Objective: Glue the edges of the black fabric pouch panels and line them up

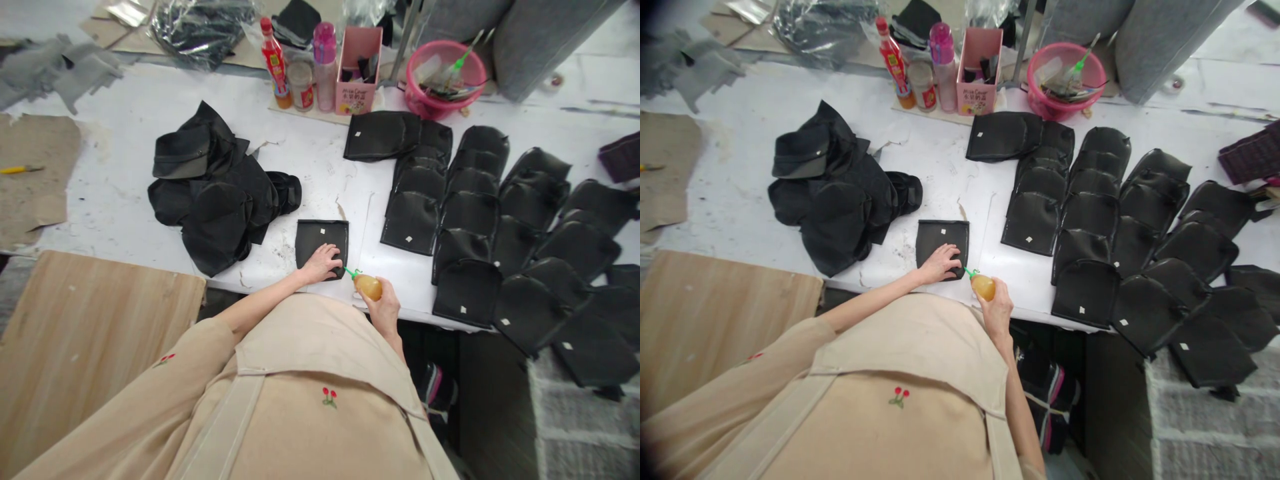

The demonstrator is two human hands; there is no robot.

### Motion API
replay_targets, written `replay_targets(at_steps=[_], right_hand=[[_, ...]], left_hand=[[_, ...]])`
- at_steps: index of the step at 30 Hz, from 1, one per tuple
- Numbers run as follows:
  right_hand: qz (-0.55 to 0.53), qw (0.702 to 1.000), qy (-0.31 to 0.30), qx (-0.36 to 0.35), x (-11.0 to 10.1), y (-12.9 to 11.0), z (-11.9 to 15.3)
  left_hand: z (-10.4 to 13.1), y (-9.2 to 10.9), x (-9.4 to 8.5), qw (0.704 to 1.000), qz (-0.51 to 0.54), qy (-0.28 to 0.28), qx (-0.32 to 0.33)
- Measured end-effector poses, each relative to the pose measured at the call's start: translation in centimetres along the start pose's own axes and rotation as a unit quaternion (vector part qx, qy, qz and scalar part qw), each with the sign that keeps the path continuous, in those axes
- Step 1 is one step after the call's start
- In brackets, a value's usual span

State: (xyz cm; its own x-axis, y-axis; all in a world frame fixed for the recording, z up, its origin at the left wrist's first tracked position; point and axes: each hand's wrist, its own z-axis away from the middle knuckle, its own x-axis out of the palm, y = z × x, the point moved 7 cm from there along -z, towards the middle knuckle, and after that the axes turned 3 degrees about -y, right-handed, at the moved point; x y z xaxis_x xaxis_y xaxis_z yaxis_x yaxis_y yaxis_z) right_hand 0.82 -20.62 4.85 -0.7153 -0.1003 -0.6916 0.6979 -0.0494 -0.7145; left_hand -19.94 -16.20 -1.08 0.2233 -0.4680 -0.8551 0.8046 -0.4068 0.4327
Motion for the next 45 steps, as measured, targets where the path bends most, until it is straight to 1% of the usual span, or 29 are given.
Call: replay_targets(at_steps=[6,11,14,19,23,29,33,39,41,45], right_hand=[[-0.003,1.0,-0.008,0.002,0.0,-0.1,0.9],[-0.003,1.0,-0.009,0.011,0.2,0.4,1.5],[-0.011,1.0,-0.016,0.016,0.4,0.7,1.9],[-0.034,0.997,-0.04,0.061,0.4,1.5,2.2],[-0.065,0.992,-0.041,0.099,0.3,2.1,2.2],[-0.12,0.984,-0.029,0.125,0.8,2.9,2.2],[-0.127,0.983,-0.044,0.126,1.1,3.5,2.0],[-0.096,0.989,-0.04,0.1,-0.1,3.2,1.9],[-0.097,0.989,-0.026,0.105,-0.7,3.1,2.2],[-0.135,0.982,0.015,0.132,-1.4,3.2,2.8]], left_hand=[[-0.1,-0.1,0.2,1.0,-0.002,0.006,-0.003],[-0.2,-0.2,0.2,1.0,0.003,-0.001,-0.012],[-0.2,-0.1,0.1,1.0,0.013,0.005,-0.011],[-0.2,-0.3,0.2,0.999,0.034,0.034,-0.002],[-0.2,-0.5,0.3,0.997,0.042,0.059,0.006],[-0.1,-0.7,0.2,0.996,0.058,0.065,0.002],[-0.1,-0.6,0.0,0.996,0.063,0.067,-0.001],[0.1,-0.5,-0.2,0.997,0.049,0.059,0.008],[0.1,-0.5,-0.3,0.998,0.042,0.056,0.011],[-0.5,-0.4,-0.6,0.999,0.033,0.042,0.001]])
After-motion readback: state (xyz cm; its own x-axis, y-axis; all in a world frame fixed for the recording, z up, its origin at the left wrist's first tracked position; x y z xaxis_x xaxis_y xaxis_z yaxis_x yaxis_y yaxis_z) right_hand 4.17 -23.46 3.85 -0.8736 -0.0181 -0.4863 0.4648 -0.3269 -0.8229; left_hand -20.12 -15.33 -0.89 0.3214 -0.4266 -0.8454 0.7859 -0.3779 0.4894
